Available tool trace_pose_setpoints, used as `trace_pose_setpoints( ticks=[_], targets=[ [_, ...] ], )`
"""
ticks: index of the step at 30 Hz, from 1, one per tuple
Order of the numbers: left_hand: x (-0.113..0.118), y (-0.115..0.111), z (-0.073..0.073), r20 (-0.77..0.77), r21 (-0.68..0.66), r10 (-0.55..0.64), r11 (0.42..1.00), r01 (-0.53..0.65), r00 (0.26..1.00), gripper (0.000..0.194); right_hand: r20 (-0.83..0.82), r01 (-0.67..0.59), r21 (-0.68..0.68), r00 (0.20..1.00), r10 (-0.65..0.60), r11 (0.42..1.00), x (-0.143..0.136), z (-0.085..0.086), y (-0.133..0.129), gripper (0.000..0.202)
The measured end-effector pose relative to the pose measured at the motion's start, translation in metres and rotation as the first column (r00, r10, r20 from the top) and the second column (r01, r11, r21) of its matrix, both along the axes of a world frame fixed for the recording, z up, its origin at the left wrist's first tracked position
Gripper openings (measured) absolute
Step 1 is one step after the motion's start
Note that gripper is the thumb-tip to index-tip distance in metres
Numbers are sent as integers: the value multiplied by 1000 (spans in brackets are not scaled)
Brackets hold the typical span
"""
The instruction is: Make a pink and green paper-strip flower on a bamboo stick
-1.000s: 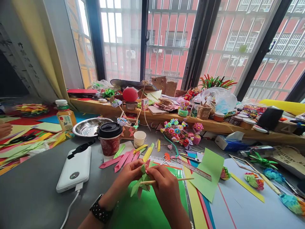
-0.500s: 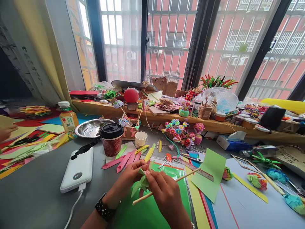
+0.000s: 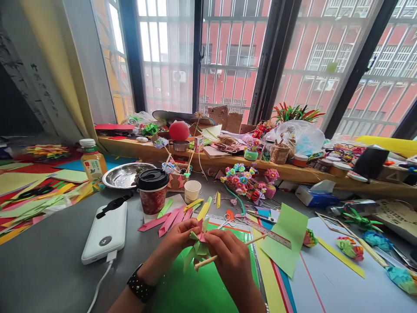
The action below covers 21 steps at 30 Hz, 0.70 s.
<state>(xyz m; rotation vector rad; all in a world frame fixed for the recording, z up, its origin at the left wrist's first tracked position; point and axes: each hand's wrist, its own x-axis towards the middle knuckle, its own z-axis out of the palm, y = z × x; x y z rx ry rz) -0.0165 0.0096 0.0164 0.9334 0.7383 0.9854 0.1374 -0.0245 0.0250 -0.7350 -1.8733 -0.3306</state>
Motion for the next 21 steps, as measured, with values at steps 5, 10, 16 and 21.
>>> trace_pose_setpoints(
  ticks=[5,10,16,21],
  targets=[
    [2,-1,2,23,8,17,1000,-17,1000,33,48,18,29,999,-19,999,0,1,-2,13],
    [3,-5,6,39,7,34,999,-34,999,30,99,32,68,994,-39,997,-1,4,-5,15],
    [3,-4,4,42,15,60,998,-61,997,30,91,56,72,994,-62,996,-4,3,-6,16],
    [3,-2,4,18,115,42,992,-44,999,29,39,103,56,994,-106,993,-2,2,-5,12]
  ],
)
